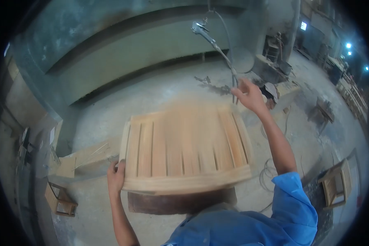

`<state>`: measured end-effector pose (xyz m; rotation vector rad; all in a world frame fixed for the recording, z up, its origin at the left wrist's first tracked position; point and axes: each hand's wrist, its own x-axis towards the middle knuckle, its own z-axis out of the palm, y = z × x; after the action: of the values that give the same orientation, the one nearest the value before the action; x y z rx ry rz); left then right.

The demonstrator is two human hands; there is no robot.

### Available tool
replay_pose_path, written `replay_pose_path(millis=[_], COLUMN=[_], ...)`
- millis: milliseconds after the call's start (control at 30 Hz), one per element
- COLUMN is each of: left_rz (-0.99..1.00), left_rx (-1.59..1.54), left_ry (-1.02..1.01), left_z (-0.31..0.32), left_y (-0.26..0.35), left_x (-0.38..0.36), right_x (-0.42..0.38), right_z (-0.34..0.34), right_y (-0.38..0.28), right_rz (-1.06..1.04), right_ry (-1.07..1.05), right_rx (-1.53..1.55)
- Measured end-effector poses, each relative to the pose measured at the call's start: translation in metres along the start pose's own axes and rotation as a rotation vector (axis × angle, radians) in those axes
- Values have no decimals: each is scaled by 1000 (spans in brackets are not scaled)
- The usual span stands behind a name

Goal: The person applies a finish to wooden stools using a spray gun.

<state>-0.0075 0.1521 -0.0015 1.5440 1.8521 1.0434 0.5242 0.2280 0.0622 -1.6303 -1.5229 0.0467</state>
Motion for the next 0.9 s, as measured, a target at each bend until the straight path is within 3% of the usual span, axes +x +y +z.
replay_pose_path(millis=[67, 167, 267, 467, 567, 667, 733, 800, 867, 900], left_rz=[-27, -63, -147, -225, -259, -264, -259, -199, -80, -38], left_rx=[-2, -25, -34, -78, -64, -40, -17, 21, 0, 26], left_ry=[21, 57, 101, 204, 225, 236, 244, 208, 260, 302], left_z=[3, 9, 16, 30, 36, 40, 43, 41, 46, 49], left_y=[6, 9, 19, 29, 39, 43, 35, 36, 29, 35], left_x=[-2, -7, -18, -35, -42, -47, -47, -51, -53, -56], right_x=[75, 178, 272, 349, 350, 365, 378, 364, 258, 239], right_z=[27, 69, 112, 147, 128, 109, 90, 31, -59, -89], right_y=[-6, -19, -8, 12, 3, 2, 7, -7, -80, -85], right_rz=[-272, -394, -370, -225, -229, -258, -464, -502, -541, -451], right_ry=[143, 189, 232, 180, 77, 145, 401, 244, 36, -4], right_rx=[-109, -275, -522, -459, -402, -240, -11, 3, 415, 328])
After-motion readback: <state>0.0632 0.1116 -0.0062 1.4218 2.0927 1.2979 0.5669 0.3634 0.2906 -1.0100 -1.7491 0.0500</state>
